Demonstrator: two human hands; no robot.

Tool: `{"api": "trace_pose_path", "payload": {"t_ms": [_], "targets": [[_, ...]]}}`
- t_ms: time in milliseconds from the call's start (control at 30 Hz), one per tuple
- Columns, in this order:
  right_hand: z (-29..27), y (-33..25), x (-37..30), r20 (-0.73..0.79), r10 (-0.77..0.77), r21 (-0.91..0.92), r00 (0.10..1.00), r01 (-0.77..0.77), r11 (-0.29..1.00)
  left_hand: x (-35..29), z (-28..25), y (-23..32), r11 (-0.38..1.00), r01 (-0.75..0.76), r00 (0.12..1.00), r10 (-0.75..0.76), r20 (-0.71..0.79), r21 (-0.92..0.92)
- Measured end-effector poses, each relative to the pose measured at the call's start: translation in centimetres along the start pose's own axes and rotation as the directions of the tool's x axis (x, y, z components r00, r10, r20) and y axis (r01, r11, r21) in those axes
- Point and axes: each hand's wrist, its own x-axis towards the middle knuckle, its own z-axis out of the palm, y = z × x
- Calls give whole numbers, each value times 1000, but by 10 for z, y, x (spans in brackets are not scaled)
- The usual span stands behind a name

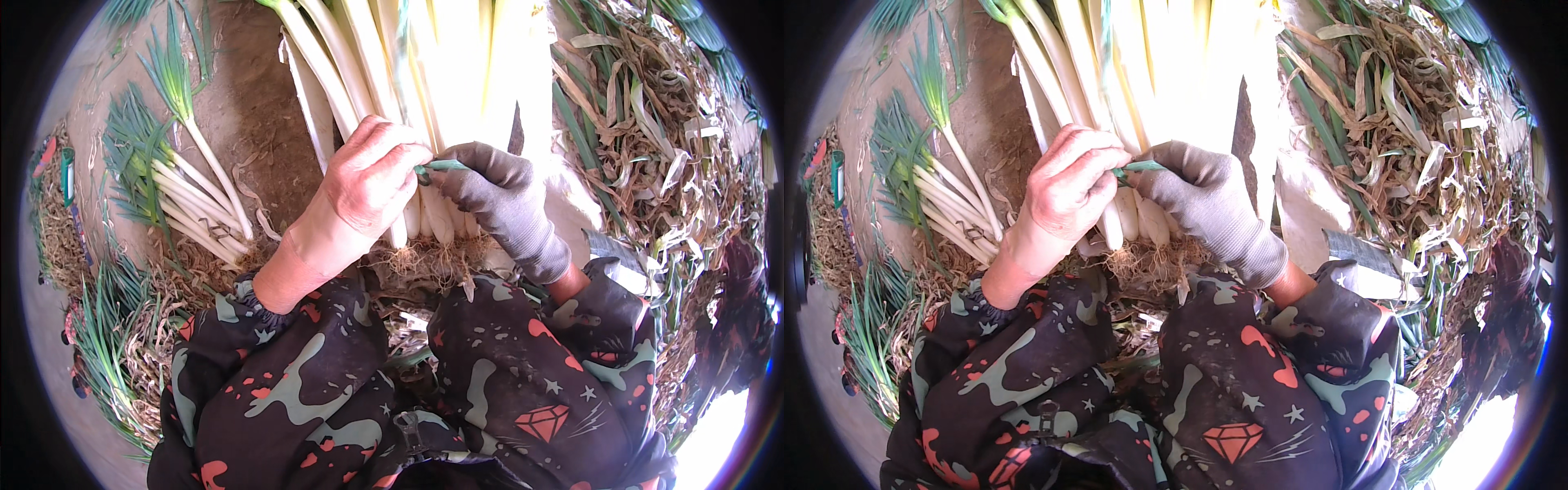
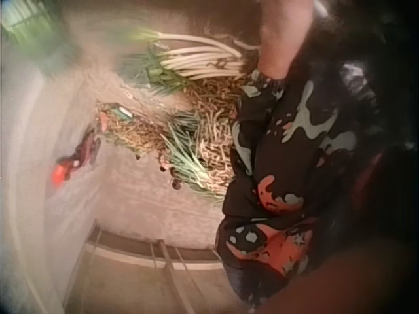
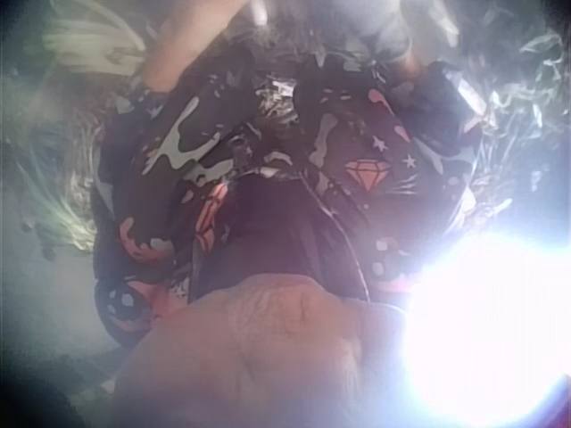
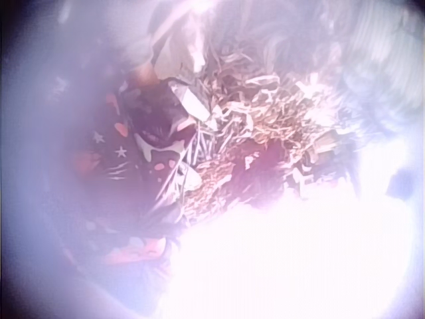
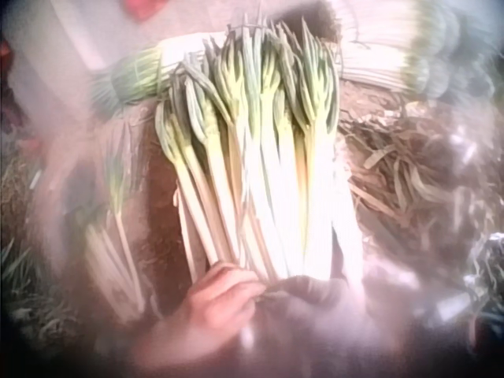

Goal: The person gathers green onions into a bundle, aligns the stems, and ties them together using a green strip. The person repeats this process to form multiple bundles.

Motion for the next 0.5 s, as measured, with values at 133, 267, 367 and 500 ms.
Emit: {"api": "trace_pose_path", "payload": {"t_ms": [133, 267, 367, 500], "targets": [[-6, -3, 2, 8, 94, 43, 996, -94, 995, -5, -2, 8, 703, 544, 831, -527, 177, -458], [-7, -3, 4, -6, 101, 43, 995, -101, 994, -6, 1, 9, 860, 362, 929, -366, 62, -360], [-7, -4, 4, -2, 110, 63, 994, -110, 992, -4, 3, 7, 918, 271, 962, -268, 53, -290], [-7, -5, 4, -25, 122, 68, 992, -120, 990, -5, 1, 10, 751, 483, 871, -467, 155, -451]]}}
